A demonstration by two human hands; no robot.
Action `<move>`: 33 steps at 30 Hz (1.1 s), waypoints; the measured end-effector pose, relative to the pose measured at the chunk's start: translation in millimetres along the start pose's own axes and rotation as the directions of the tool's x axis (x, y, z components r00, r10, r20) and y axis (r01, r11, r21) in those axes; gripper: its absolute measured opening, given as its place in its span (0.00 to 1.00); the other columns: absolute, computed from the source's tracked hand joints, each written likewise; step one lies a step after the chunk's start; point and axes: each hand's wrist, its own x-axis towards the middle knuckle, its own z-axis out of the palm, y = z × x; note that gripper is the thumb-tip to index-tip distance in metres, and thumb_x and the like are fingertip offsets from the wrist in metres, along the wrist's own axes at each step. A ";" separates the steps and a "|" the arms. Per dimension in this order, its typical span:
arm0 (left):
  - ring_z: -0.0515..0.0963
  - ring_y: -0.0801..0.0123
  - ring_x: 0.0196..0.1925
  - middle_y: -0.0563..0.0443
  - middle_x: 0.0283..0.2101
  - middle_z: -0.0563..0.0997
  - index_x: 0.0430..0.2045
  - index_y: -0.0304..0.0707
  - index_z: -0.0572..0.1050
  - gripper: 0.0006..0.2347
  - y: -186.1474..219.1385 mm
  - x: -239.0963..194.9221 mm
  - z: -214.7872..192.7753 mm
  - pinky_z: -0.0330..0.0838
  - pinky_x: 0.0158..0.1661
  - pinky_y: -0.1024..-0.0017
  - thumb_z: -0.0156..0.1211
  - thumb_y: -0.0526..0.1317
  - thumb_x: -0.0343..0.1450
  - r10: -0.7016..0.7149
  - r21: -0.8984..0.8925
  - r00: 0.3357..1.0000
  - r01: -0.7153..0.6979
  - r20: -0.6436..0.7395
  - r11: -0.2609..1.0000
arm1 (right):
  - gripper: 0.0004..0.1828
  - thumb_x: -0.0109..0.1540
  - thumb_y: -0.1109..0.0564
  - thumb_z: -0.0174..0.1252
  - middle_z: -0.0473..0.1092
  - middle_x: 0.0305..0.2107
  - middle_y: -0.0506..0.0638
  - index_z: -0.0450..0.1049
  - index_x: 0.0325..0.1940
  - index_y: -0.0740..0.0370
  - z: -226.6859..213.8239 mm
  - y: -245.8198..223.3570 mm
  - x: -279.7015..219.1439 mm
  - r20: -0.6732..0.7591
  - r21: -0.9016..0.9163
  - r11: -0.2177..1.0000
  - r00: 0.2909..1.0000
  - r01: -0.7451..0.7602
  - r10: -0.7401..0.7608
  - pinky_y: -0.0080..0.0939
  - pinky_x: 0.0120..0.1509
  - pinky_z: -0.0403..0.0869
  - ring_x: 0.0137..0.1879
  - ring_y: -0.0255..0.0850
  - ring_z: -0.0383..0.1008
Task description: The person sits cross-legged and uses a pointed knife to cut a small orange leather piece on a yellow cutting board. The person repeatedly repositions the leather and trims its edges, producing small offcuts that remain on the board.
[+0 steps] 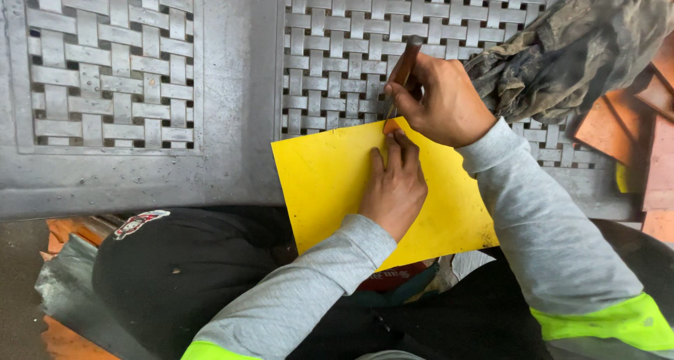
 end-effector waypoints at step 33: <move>0.59 0.44 0.73 0.45 0.65 0.71 0.68 0.40 0.54 0.40 -57.3 -12.6 7.9 0.39 0.72 0.40 0.70 0.44 0.61 -0.078 -0.544 0.996 0.047 -0.033 0.838 | 0.06 0.67 0.61 0.59 0.74 0.28 0.47 0.74 0.40 0.68 29.4 7.0 -94.8 -0.159 0.303 0.926 0.946 -0.225 0.282 0.33 0.38 0.72 0.33 0.30 0.72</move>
